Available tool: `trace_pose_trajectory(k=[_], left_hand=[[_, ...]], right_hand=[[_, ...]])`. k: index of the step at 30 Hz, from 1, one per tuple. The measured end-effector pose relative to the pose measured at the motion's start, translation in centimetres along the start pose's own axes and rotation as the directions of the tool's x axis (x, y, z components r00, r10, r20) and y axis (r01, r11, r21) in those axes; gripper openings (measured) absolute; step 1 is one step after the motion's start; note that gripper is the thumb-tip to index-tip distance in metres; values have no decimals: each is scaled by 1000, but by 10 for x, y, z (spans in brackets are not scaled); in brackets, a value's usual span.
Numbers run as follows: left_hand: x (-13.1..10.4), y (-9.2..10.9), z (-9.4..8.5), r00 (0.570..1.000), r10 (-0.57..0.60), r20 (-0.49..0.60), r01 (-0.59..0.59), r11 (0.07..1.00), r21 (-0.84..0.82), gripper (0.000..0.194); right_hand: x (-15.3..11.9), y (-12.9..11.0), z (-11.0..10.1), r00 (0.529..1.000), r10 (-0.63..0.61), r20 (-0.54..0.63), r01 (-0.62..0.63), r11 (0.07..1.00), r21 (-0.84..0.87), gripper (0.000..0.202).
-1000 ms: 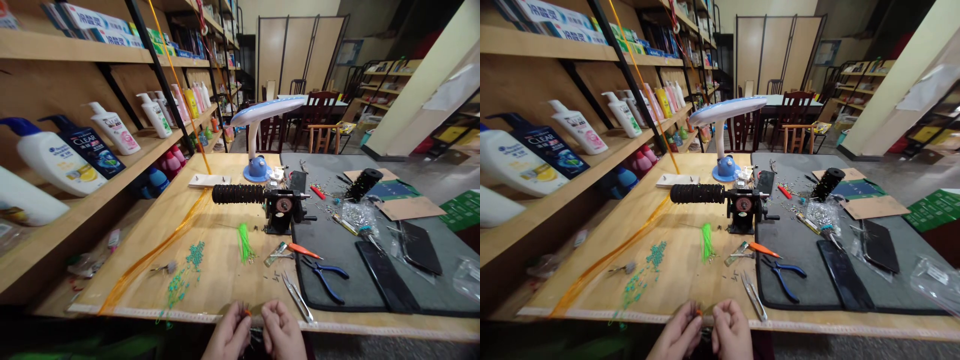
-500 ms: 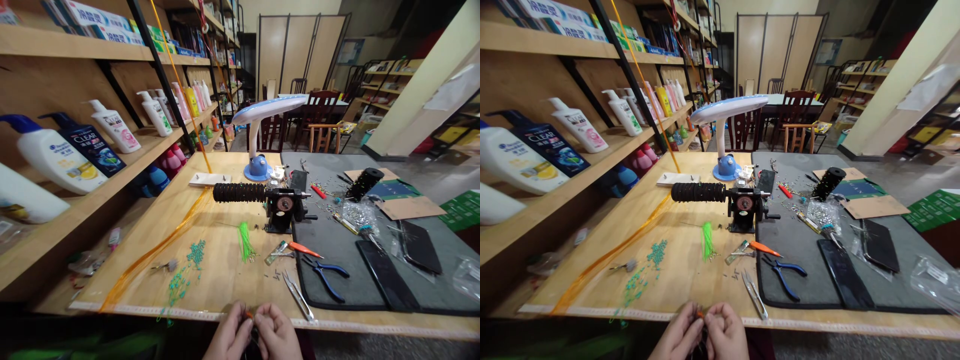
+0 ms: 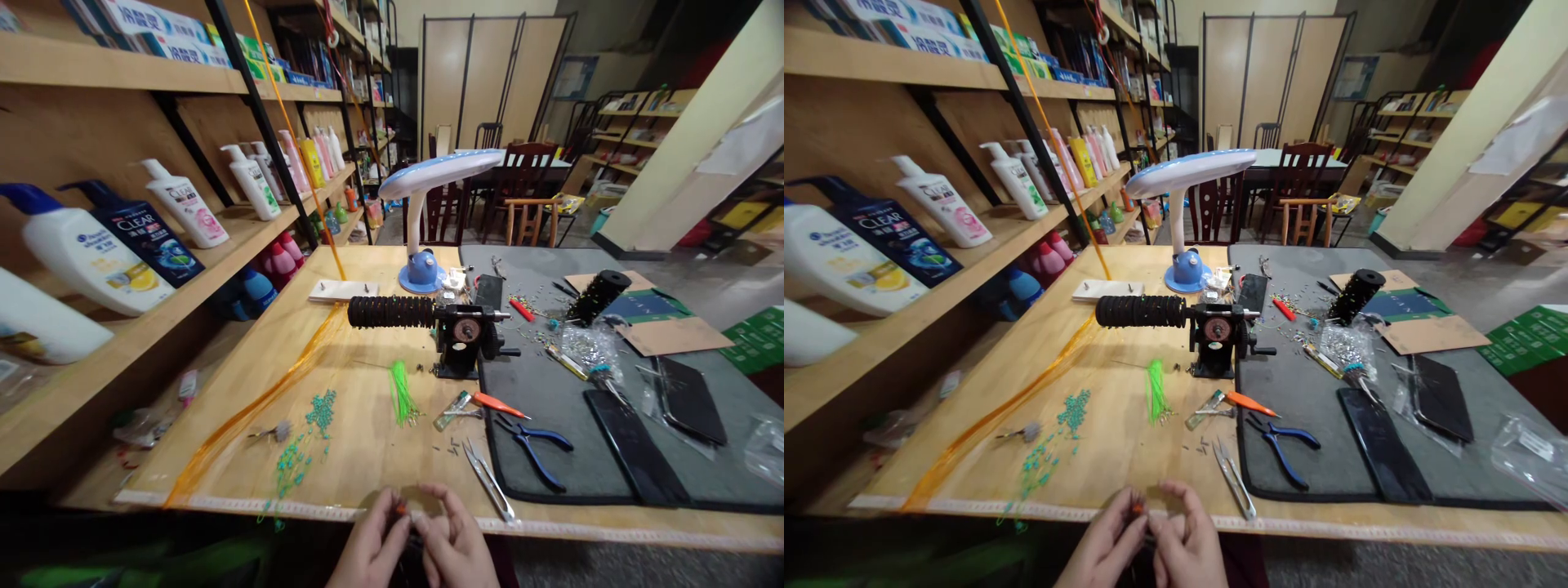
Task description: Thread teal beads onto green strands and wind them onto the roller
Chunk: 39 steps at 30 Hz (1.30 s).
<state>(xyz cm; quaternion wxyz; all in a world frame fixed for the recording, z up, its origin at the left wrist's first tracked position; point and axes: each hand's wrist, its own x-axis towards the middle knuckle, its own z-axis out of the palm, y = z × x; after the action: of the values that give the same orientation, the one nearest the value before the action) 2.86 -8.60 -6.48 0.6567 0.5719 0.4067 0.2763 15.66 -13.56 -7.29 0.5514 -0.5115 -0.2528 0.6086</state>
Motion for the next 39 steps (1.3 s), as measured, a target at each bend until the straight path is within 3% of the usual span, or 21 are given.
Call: trace_pose_trajectory(k=[4,6,17,23,27,33,39], left_hand=[[1,4,-9,994,100,51,-109,968,226,26],[1,5,-10,990,127,59,-139,951,278,23],[1,-2,0,970,240,-38,-212,911,353,27],[0,2,-4,972,236,-6,-215,895,391,26],[-3,10,-8,979,200,45,-201,897,395,21],[-12,13,-11,980,192,-46,-163,918,363,20],[-15,11,-9,968,244,-51,-210,909,360,22]], right_hand=[[-2,-4,0,983,37,180,-47,998,51,114],[-3,-1,0,974,33,225,-54,994,90,121],[-3,6,-2,981,-57,187,52,998,32,108],[-9,13,2,989,-149,7,149,988,-27,94],[-13,20,-1,978,-203,-39,196,972,-131,87],[-19,25,-14,934,-350,69,351,865,-358,62],[-21,30,-20,911,-376,166,409,789,-458,62]])
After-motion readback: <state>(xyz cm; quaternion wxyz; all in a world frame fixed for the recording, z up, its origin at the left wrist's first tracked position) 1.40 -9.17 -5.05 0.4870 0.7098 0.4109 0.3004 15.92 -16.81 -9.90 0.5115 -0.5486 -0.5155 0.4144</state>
